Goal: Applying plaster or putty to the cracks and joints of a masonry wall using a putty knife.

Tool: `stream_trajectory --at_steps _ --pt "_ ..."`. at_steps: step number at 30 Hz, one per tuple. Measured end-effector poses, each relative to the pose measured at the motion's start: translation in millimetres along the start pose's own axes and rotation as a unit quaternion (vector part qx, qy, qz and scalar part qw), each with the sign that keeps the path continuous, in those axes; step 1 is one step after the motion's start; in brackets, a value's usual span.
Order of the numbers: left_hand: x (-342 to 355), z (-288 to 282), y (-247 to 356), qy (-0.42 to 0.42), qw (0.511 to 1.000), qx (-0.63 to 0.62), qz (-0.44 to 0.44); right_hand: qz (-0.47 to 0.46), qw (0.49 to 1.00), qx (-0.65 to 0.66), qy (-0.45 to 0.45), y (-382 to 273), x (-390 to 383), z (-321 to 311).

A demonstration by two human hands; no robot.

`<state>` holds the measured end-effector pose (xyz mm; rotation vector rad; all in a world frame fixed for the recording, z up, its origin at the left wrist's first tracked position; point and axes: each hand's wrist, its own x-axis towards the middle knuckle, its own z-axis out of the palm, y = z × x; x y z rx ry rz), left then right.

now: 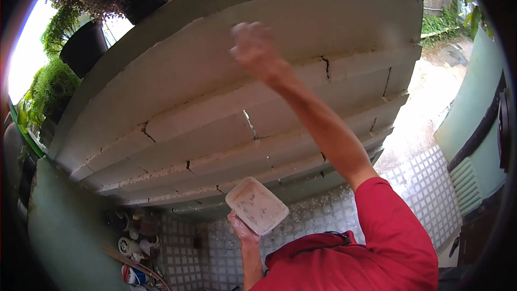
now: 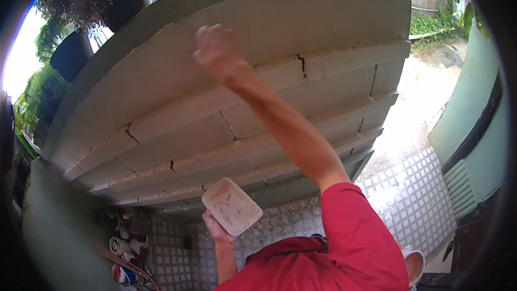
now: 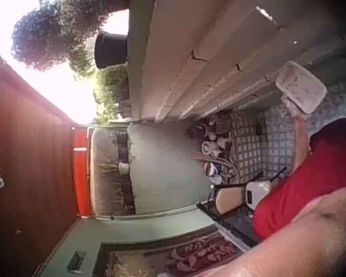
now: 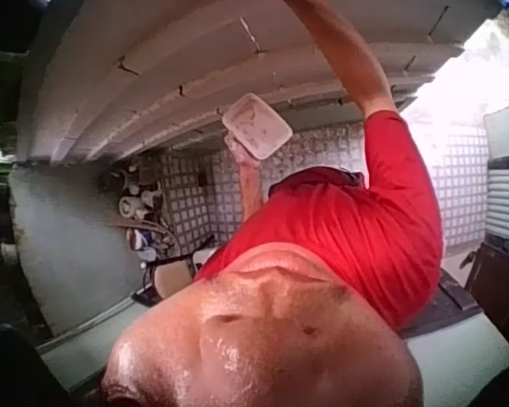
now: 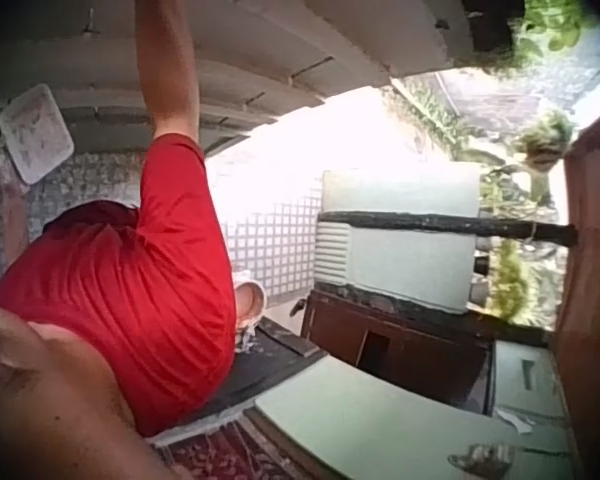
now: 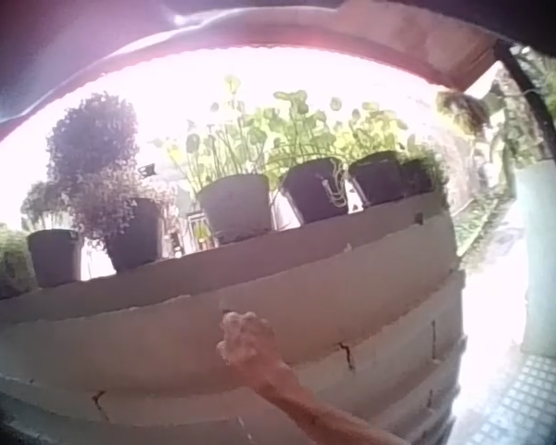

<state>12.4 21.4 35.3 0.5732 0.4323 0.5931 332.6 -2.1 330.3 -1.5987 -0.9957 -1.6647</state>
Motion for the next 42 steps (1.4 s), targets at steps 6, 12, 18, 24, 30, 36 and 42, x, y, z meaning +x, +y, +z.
stream_trajectory --at_steps 6,12,18,24,30,36,42 --pt "-6.1 -3.8 -6.1 -0.025 1.0 0.009 -0.001 0.133 0.983 -0.114 -0.051 87.8 11.7 -56.3" --pt "-2.3 -4.3 -0.6 -0.004 1.0 0.008 0.003 0.103 0.969 -0.073 -0.214 0.2 29.3 -4.2" --pt "-2.6 -11.5 6.6 0.015 1.0 0.011 0.018 0.068 0.945 -0.052 -0.316 -9.2 24.3 -55.9" --pt "3.7 -27.2 4.7 0.014 1.0 0.011 -0.004 -0.078 0.987 -0.125 -0.057 36.6 18.6 -27.3" --pt "18.9 -25.3 13.9 0.028 0.999 0.02 -0.004 -0.042 0.994 -0.094 -0.025 33.4 4.6 2.0" --pt "16.7 -38.9 25.2 0.012 1.0 0.006 0.003 -0.057 0.99 -0.056 -0.118 26.3 -28.8 -17.4" --pt "16.5 -46.9 27.4 0.0 1.0 0.019 0.013 -0.062 0.994 -0.07 -0.049 19.5 9.4 0.9"
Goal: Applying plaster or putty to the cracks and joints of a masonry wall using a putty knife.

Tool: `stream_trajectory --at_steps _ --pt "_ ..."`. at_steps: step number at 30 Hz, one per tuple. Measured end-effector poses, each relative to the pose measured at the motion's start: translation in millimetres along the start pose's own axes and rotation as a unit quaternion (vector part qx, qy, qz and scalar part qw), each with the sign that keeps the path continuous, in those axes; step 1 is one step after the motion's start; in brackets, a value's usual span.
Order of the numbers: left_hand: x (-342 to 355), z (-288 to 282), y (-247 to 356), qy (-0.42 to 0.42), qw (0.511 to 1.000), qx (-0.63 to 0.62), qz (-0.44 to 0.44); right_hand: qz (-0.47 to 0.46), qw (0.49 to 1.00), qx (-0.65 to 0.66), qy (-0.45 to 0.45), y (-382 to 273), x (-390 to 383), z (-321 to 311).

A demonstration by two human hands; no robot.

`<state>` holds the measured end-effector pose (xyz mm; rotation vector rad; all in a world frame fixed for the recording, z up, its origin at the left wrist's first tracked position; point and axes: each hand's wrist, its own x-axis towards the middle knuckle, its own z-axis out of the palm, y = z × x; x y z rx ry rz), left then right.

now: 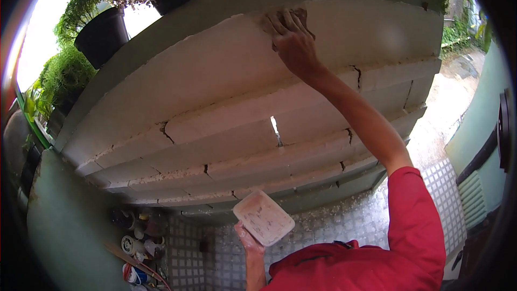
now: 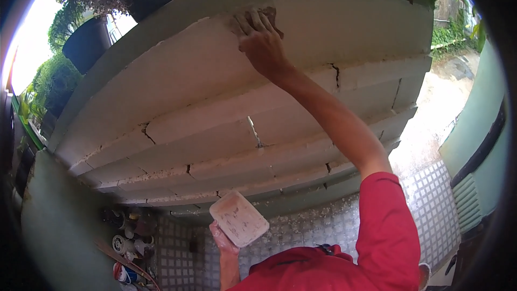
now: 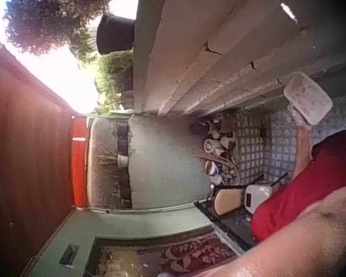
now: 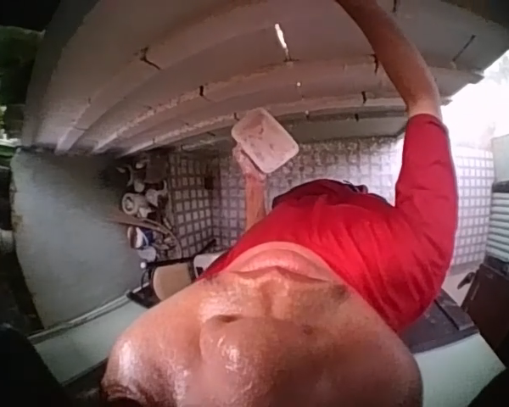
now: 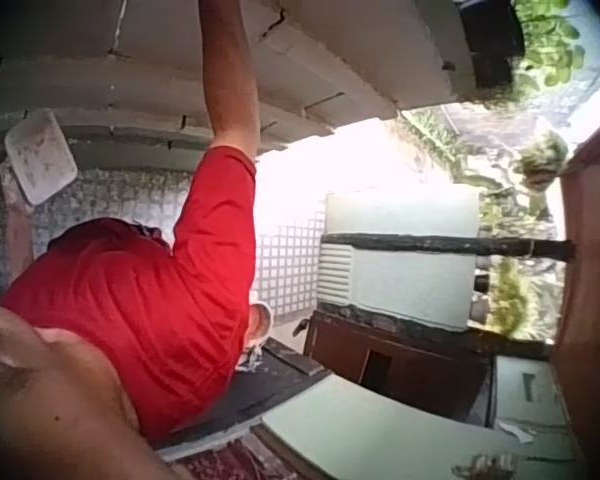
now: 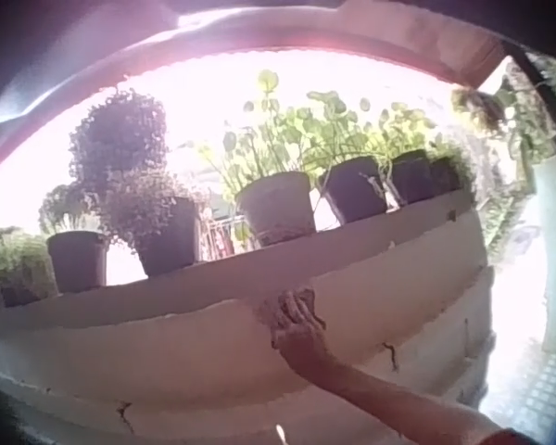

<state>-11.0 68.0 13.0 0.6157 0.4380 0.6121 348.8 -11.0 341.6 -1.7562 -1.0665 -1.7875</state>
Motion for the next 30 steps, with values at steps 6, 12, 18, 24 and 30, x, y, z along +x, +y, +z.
stream_trajectory --at_steps 6,12,18,24,30 --pt "-8.8 7.9 11.2 0.027 1.0 -0.013 0.001 0.014 0.995 0.004 -0.097 -15.7 -37.9 -8.0" --pt "1.5 8.2 12.9 0.045 0.999 0.002 0.002 -0.007 1.0 0.001 -0.014 -26.9 7.9 9.3" --pt "10.1 -10.9 7.8 0.007 1.0 0.0 0.024 0.019 0.999 0.042 -0.029 -25.4 -5.4 32.3" --pt "1.1 4.8 22.1 -0.013 0.999 -0.034 0.01 -0.008 0.986 0.118 -0.114 -23.7 -38.3 8.0" --pt "-16.0 7.0 28.3 0.012 1.0 -0.022 0.013 0.002 0.988 0.143 -0.062 -37.1 -18.2 -10.7"
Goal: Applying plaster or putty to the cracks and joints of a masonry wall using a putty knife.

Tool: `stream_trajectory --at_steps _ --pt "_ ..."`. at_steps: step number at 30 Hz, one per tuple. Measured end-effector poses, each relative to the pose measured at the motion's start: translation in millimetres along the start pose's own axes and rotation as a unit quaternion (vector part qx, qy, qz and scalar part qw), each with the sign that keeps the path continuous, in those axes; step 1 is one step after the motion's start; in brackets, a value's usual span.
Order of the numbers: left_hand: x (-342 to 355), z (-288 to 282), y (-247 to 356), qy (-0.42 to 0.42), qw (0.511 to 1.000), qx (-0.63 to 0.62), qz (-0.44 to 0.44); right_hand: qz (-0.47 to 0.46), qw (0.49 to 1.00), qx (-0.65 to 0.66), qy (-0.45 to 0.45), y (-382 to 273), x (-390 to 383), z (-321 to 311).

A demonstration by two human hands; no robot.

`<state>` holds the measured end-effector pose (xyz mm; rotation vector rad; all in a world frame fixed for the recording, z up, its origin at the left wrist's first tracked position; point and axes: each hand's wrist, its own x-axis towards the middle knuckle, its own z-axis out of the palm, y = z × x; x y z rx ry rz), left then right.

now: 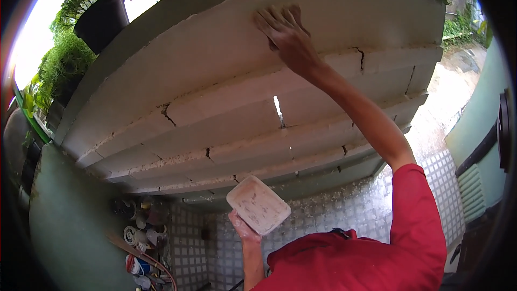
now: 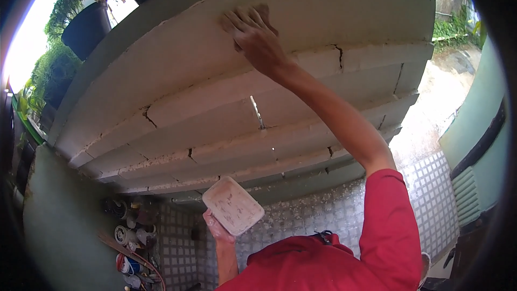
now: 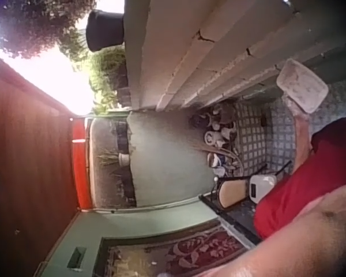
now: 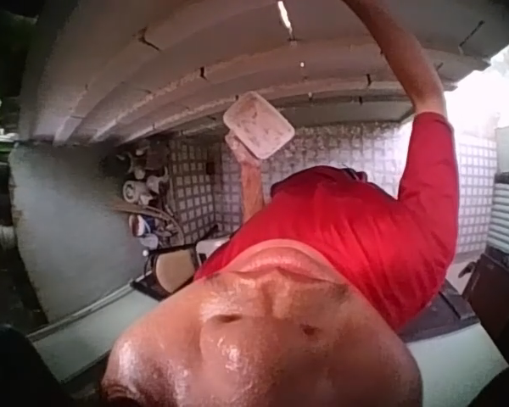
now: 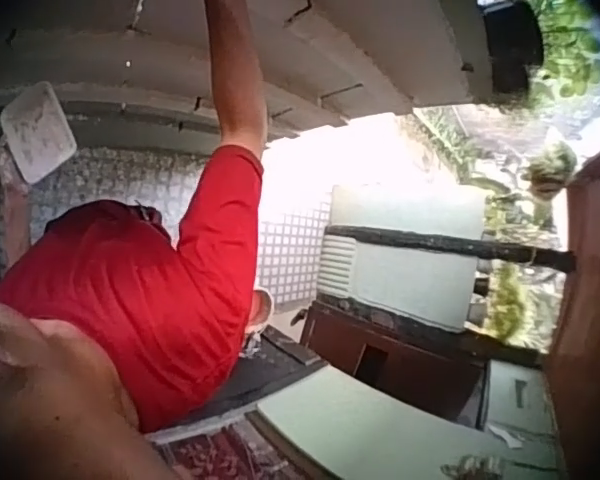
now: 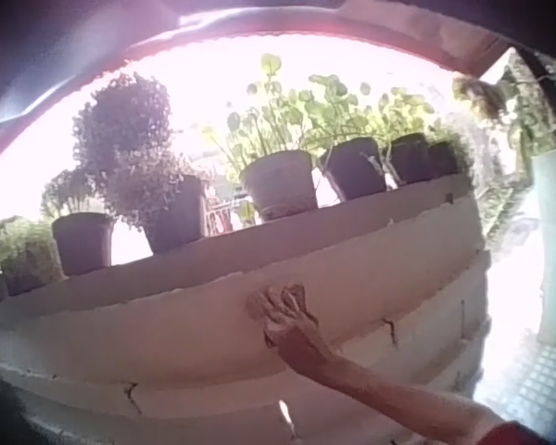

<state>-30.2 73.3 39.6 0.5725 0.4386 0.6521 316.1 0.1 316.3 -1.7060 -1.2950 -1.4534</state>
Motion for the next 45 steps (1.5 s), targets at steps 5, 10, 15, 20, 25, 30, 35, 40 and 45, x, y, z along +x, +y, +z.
stream_trajectory --at_steps 5,10,15,20,25,30,35,40,45 --pt "-3.4 0.1 -3.6 -0.007 1.0 0.014 -0.002 -0.024 0.998 -0.053 0.012 17.2 6.4 24.7" --pt "-9.1 -10.1 2.2 0.022 0.999 0.024 0.027 0.025 0.998 -0.023 -0.045 -3.7 -26.1 -2.3" --pt "-10.4 -12.2 6.2 0.033 0.999 0.038 0.009 0.279 0.946 0.101 0.131 73.3 -20.3 -47.2" --pt "-7.2 -14.6 11.3 0.015 0.999 0.033 0.015 0.336 0.935 -0.011 0.11 100.1 2.3 -37.4" --pt "-1.5 -18.5 17.9 0.006 1.0 0.019 0.006 0.162 0.969 0.005 0.188 -10.9 23.3 44.2" --pt "0.7 -12.6 21.9 0.012 0.999 0.029 0.014 0.102 0.972 0.088 0.193 -38.6 22.9 40.4" --pt "-1.5 -24.4 22.3 0.003 1.0 0.017 0.005 0.249 0.953 -0.053 0.164 66.3 8.8 -20.7" --pt "1.9 -27.5 25.9 -0.004 1.0 0.018 0.005 0.287 0.951 -0.085 0.072 9.3 30.4 33.1" --pt "1.6 -9.3 26.9 -0.03 0.999 0.021 -0.014 0.108 0.971 -0.014 0.215 -42.1 34.6 51.4"
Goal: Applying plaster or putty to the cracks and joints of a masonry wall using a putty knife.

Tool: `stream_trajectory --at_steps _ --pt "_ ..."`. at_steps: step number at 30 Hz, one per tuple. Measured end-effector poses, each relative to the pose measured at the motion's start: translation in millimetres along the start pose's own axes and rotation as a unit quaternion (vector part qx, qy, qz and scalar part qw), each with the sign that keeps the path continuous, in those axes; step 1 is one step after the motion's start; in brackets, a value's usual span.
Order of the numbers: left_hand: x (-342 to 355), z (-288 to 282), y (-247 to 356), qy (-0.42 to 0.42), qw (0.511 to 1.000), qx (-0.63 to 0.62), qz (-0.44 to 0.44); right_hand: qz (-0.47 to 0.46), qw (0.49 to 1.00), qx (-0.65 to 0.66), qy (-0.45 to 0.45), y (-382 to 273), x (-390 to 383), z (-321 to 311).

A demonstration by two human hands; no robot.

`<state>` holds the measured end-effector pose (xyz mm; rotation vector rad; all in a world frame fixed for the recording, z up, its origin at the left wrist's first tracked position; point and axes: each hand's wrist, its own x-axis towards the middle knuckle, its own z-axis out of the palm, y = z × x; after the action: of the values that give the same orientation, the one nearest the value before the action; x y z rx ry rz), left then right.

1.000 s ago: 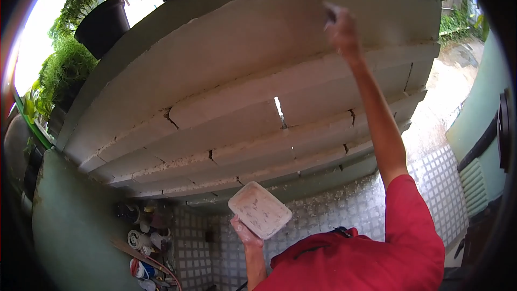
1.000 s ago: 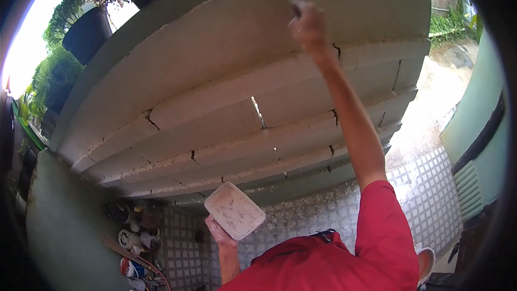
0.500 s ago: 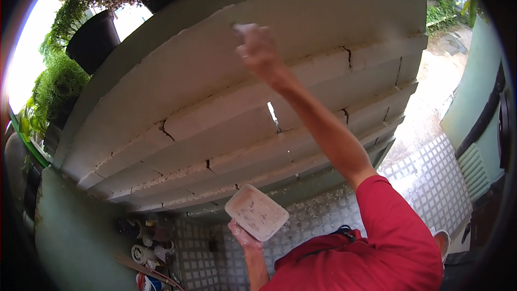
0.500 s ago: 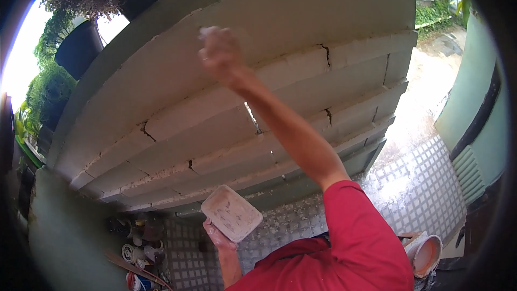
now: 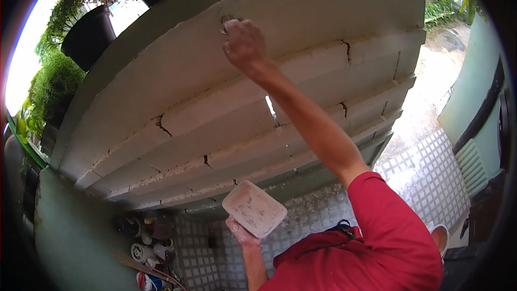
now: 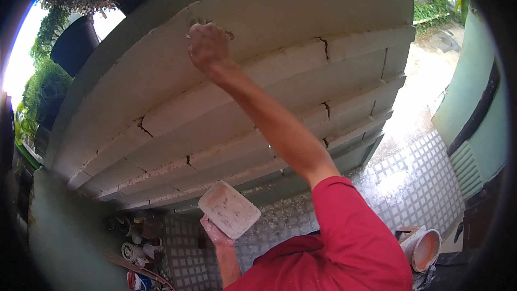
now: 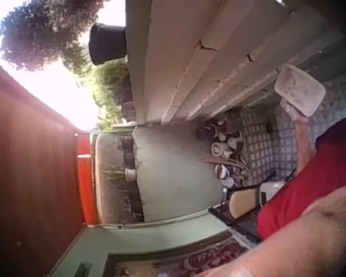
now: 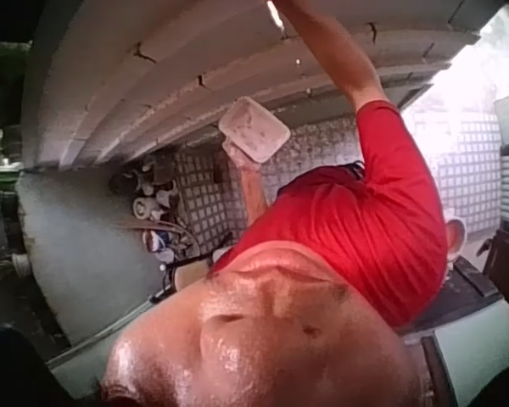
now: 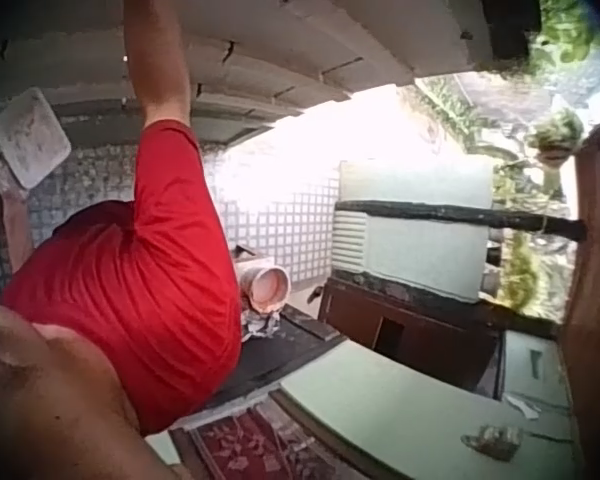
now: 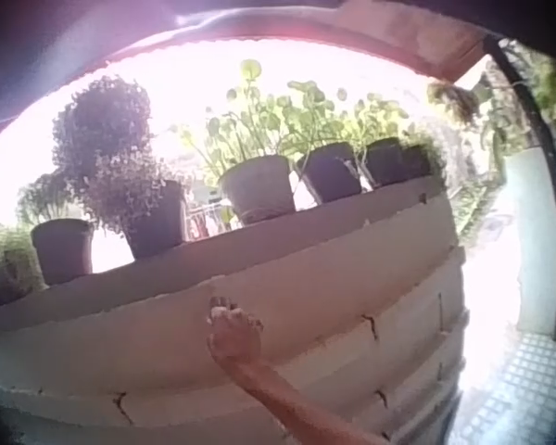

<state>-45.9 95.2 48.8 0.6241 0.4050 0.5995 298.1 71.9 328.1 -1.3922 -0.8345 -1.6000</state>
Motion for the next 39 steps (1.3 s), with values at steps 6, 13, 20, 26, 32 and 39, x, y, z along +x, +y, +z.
stream_trajectory --at_steps 6,13,20,26,32,39 --pt "-2.9 -3.8 -10.1 -0.017 1.0 -0.005 -0.018 0.332 0.84 0.297 -0.31 3.8 10.0 -135.4" --pt "8.0 28.4 -37.9 -0.015 0.99 -0.038 -0.136 0.682 0.524 0.473 -0.19 -32.4 -96.1 -245.7" --pt "17.0 95.6 -63.2 -0.075 0.982 0.003 -0.171 0.622 0.641 0.246 -0.376 -41.3 -139.4 -272.1" --pt "5.8 109.7 -90.0 -0.102 0.978 -0.002 -0.183 0.596 0.643 0.212 -0.431 -29.9 -142.2 -297.3" --pt "-3.6 116.9 -118.3 -0.081 0.982 0.023 -0.169 0.477 0.664 0.147 -0.556 -10.5 -143.3 -327.4" --pt "-9.3 126.2 -149.0 -0.063 0.984 0.0 -0.168 0.592 0.63 0.162 -0.477 17.4 -111.4 -353.9"
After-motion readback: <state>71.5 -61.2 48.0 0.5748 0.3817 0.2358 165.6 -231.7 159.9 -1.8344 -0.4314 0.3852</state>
